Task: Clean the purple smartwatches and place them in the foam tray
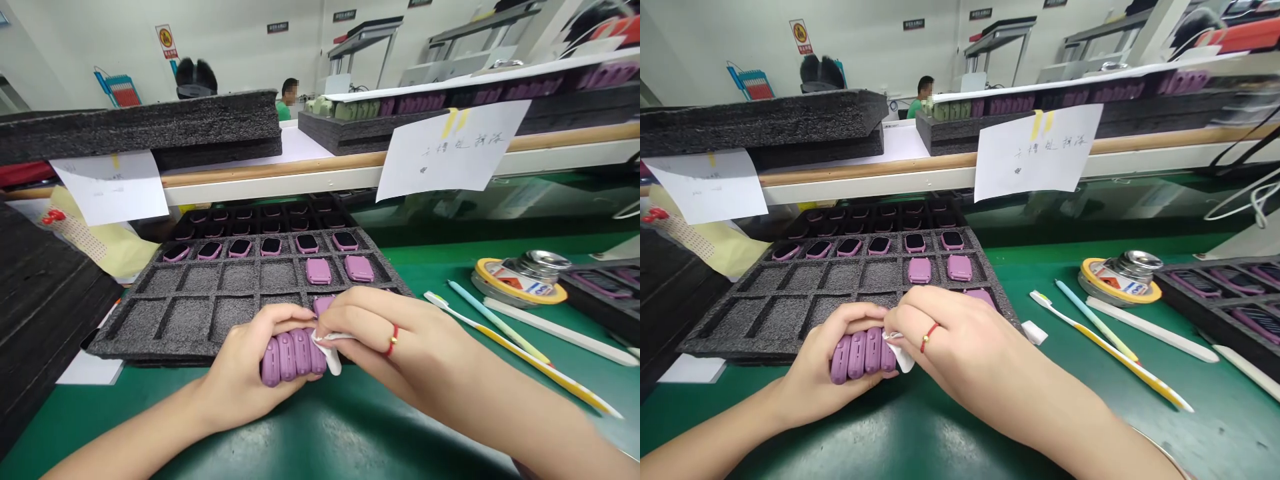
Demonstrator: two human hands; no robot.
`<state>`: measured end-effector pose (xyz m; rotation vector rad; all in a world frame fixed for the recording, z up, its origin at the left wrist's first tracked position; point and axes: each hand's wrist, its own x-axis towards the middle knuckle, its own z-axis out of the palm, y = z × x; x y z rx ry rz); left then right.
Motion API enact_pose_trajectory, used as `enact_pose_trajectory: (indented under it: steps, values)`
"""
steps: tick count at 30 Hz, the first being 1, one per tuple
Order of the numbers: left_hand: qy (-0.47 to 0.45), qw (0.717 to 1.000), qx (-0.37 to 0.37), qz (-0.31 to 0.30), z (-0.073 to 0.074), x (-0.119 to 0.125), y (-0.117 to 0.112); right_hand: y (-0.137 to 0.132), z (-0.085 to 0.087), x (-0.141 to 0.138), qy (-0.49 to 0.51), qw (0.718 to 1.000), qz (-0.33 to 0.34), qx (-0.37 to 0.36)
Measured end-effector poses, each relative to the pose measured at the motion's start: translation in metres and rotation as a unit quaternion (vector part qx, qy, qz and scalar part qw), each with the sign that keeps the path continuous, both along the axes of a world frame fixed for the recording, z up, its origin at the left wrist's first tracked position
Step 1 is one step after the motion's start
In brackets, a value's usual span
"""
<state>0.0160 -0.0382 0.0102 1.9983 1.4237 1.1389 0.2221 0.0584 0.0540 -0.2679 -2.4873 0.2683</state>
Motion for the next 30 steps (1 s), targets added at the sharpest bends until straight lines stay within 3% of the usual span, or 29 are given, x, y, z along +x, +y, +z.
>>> enact_pose_trajectory:
  steps: [5,13,16,19,30]
  values:
    - [0.003,1.0,0.014,-0.014,0.002,0.002,0.001,0.009,0.0,0.009,-0.03,0.997,-0.063,0.014]
    - [-0.004,0.999,0.028,-0.033,0.0,0.001,0.001,-0.019,0.009,-0.005,0.056,0.998,-0.001,-0.018]
    - [-0.01,1.0,0.01,-0.024,-0.001,0.001,0.001,-0.024,0.003,-0.022,0.046,0.999,0.017,0.005]
    - [-0.003,1.0,-0.001,-0.003,-0.004,0.002,0.0,-0.028,-0.001,-0.032,0.018,0.999,-0.014,0.024]
    - [-0.002,1.0,0.02,-0.012,-0.006,0.005,0.001,-0.052,-0.004,-0.031,-0.044,0.978,-0.1,0.18]
